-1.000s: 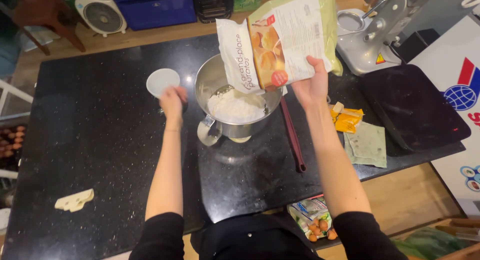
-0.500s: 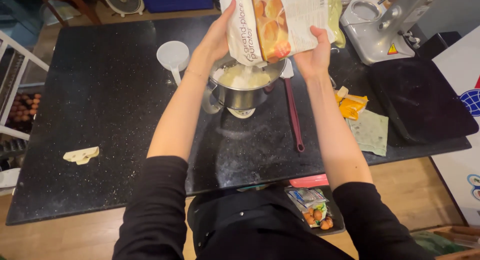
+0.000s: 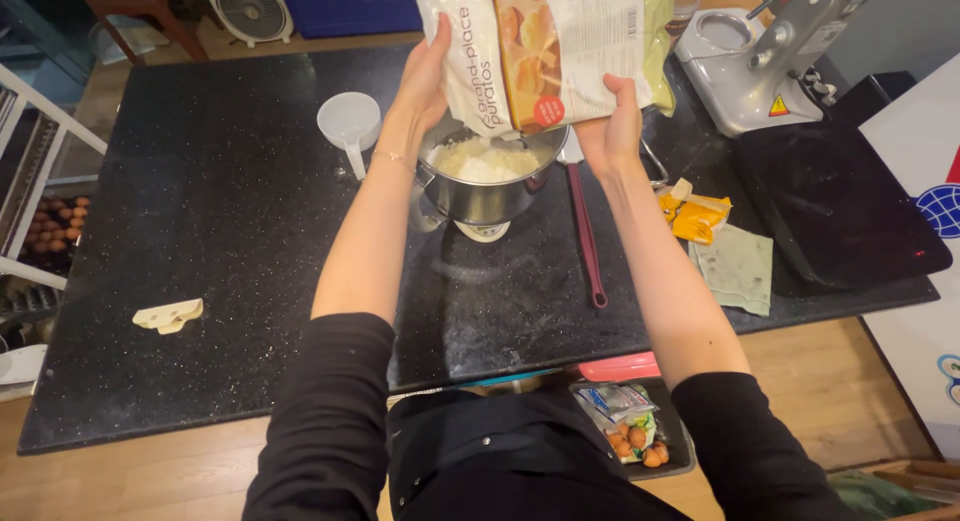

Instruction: The person retrieves a bag of flour from a shelf, pours it into a metal mixing bowl containing eggs, and then attaches the bowl to a stand mixer. They secure the bowl, lower the mixer head, and turn on the machine to mix the ingredients.

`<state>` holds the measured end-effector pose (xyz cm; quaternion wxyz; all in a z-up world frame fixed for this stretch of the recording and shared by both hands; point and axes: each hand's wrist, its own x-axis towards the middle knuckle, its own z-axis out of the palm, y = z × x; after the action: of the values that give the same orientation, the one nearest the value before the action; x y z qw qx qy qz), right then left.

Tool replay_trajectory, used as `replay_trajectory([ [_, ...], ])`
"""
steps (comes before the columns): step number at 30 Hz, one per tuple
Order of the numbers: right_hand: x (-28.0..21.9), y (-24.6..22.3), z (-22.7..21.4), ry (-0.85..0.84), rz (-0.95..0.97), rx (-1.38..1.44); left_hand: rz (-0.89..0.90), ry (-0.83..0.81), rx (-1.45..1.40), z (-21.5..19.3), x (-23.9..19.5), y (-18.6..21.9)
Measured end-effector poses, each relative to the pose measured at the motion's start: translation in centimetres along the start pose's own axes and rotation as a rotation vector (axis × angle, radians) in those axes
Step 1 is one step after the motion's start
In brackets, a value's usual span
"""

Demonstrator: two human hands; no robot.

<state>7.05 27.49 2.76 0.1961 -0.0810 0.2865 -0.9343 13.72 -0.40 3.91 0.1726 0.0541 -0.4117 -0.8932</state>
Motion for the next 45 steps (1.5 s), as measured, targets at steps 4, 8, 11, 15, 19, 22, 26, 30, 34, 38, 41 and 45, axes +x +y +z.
replay_trajectory([
  [4,0.5,0.4,0.0,0.05,-0.062,0.023,0.04,0.038,-0.055,-0.1,0.0,-0.2],
  [8,0.8,0.4,-0.2,0.058,-0.062,0.055,0.04,0.036,0.036,-0.4,0.9,-1.1],
  [11,0.5,-0.6,0.3,0.09,-0.044,0.093,0.051,0.009,0.016,-0.8,1.8,-1.7],
  [15,0.4,-1.2,0.0,0.068,-0.026,0.109,0.049,0.082,0.109,-0.6,3.8,-2.1],
  [19,3.1,-1.0,-3.3,0.15,-0.028,0.292,-0.099,0.016,0.186,1.4,3.3,-1.5],
  [22,2.8,-1.4,-3.4,0.202,-0.038,0.45,-0.184,-0.036,0.316,2.3,2.2,-0.9],
  [26,4.0,-1.3,-5.1,0.238,-0.044,0.542,-0.111,-0.026,0.661,2.3,2.6,-1.0],
  [30,4.1,-1.2,-4.7,0.307,-0.043,0.521,0.007,0.039,0.731,-1.7,9.5,-4.8],
  [34,2.6,-1.5,-3.4,0.281,-0.026,0.535,-0.01,0.065,0.703,-2.6,11.6,-6.0],
  [38,2.8,-1.9,-3.5,0.282,-0.015,0.509,-0.073,0.099,0.696,-2.2,10.9,-5.5],
  [41,2.7,-1.7,-3.5,0.297,0.0,0.5,-0.104,0.11,0.707,-0.7,8.6,-4.0],
  [45,2.6,-1.5,-3.4,0.3,-0.001,0.494,-0.108,0.111,0.681,-1.7,9.0,-4.4],
])
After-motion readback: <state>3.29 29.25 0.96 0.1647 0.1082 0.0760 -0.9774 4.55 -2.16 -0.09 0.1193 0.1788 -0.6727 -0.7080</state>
